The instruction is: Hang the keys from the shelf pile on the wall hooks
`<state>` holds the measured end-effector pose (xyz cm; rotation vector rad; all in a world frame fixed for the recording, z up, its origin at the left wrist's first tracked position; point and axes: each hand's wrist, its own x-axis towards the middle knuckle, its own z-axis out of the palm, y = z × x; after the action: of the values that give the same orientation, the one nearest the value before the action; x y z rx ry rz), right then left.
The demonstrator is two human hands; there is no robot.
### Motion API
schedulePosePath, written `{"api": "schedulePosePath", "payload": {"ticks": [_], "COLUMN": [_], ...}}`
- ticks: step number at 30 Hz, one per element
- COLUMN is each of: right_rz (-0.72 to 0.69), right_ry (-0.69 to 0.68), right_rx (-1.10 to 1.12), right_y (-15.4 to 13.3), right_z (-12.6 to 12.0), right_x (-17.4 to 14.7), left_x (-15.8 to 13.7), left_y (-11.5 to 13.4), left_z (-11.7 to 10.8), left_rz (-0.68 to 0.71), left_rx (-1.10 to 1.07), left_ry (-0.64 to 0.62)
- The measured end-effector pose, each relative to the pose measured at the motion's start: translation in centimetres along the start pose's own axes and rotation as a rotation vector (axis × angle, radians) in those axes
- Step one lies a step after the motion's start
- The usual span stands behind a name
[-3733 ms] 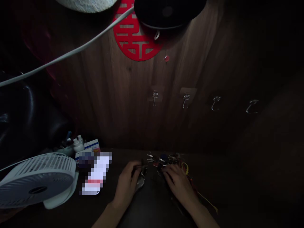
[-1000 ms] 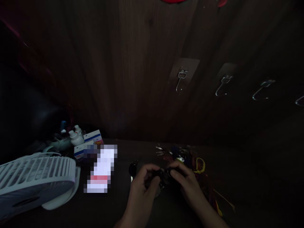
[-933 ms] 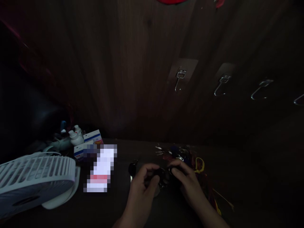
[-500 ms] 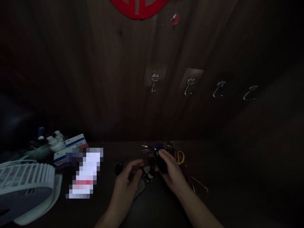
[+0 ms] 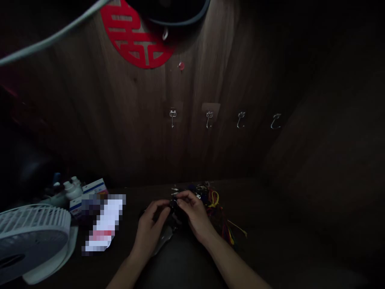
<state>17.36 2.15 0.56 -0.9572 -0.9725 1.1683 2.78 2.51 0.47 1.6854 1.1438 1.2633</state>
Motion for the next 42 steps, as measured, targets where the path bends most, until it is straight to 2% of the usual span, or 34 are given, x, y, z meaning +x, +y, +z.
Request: {"api": "schedulePosePath", "payload": {"ticks": [5, 10, 15, 19, 23, 26, 29, 34, 42], "right_rz": [-0.107, -0.329, -0.421, -0.453, -0.448, -0.412, -0.409, -0.378, -0.38], "right_ry": [-0.048, -0.102, -0.176, -0.191, -0.076, -0.039, -0.073, -0.111, -0.123], "right_rx": [-0.152, -0.387, -0.552, -0.646, -0.702, -0.73, -0.788, -0.862, -0.902], "right_y": [-0.6, -2.1, -3.8, -3.6, -1.7, -0.5, 0.1, 0.1, 0.2], "right_z": [-0.4, -1.2, -3.0, -5.8, -8.4, -9.3, -9.6, -10.0, -9.9], "right_x": [-0.8, -1.4, -1.9, -1.6, -0.3, 0.6, 1.2, 1.6, 1.3], "left_x": [0.0, 0.7, 2.7, 5.9, 9.7, 12.3, 14.4, 16.9, 17.8], "left_y": [1.1, 2.7, 4.8, 7.1, 10.0, 11.9, 13.1, 13.5, 12.5], "left_z": [0.1, -0.5, -1.6, -2.4, -2.6, -2.1, -1.4, -0.7, -0.3], "left_rz": [0.014, 0.061, 0.082, 0.209, 0.292, 0.381, 0.441, 0.471, 0.458], "left_rx": [0.089, 0.171, 0.175, 0.199, 0.165, 0.195, 0.243, 0.293, 0.426], "left_ry": [-0.007, -0.054, 0.034, 0.106, 0.137, 0.138, 0.178, 0.219, 0.302]}}
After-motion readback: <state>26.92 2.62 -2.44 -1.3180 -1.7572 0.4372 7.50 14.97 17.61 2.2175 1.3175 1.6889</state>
